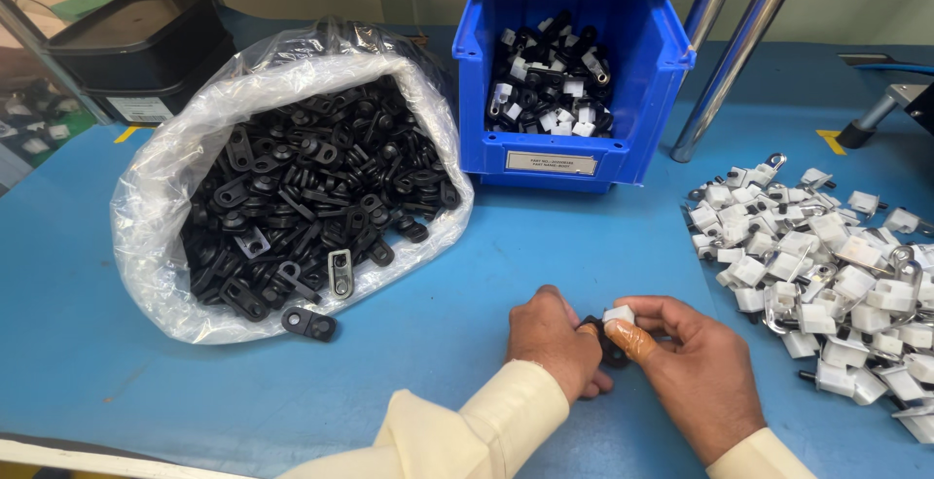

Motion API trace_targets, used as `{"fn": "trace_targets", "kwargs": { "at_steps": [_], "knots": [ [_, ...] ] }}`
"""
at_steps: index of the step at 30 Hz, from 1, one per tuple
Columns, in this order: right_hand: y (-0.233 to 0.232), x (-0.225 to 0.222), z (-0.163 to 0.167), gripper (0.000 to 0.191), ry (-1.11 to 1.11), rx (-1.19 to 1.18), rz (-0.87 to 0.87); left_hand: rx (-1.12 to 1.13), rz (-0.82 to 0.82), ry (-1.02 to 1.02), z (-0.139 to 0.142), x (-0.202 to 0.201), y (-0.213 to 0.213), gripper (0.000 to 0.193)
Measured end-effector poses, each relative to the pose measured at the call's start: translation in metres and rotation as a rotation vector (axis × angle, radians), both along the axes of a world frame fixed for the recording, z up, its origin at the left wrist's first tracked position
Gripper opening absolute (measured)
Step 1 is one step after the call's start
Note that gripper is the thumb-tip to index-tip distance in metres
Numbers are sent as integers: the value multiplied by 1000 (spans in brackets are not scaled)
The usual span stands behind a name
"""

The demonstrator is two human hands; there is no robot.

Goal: The person repeatedly picks a black plastic part and a white plastic part, aligns them, and presses them together to form an assembled unit. The assembled units are placed into a blue bin on the table. The process is repeated continuously throughout the clip.

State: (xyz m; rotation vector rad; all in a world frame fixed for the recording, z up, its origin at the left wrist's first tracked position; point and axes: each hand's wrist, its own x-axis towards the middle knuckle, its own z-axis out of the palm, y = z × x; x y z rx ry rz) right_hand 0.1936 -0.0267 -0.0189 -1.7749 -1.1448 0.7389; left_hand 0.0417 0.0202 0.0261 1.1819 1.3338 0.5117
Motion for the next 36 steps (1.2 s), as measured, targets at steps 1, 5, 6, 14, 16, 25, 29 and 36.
{"fn": "trace_targets", "kwargs": {
  "at_steps": [1, 5, 6, 14, 16, 25, 29, 36],
  "knots": [
    [-1, -2, 2, 29, -35, -43, -15, 13, -37, 30, 3, -2, 2, 16],
    [-3, -11, 10, 30, -121, -43, -12, 46, -327, 328, 21, -9, 18, 22],
    [-3, -13, 11, 29, -159, -54, -14, 62, -391, 402, 24, -11, 23, 23],
    [-7, -25, 12, 27, -555, 186, 38, -38, -387, 267, 18, -12, 34, 16],
    [-6, -28, 11, 20, -672, 352, 76, -91, -301, 177, 12, -15, 34, 13],
    [-4, -17, 24, 25, -674, 200, 288, -164, -239, 128, -4, -18, 41, 16],
    [1, -15, 27, 27, -632, 156, 306, -114, -312, 166, -8, -16, 46, 23],
    [5, -27, 18, 24, -383, 49, 102, -198, -244, 120, -8, -13, 45, 33]
  ]
}}
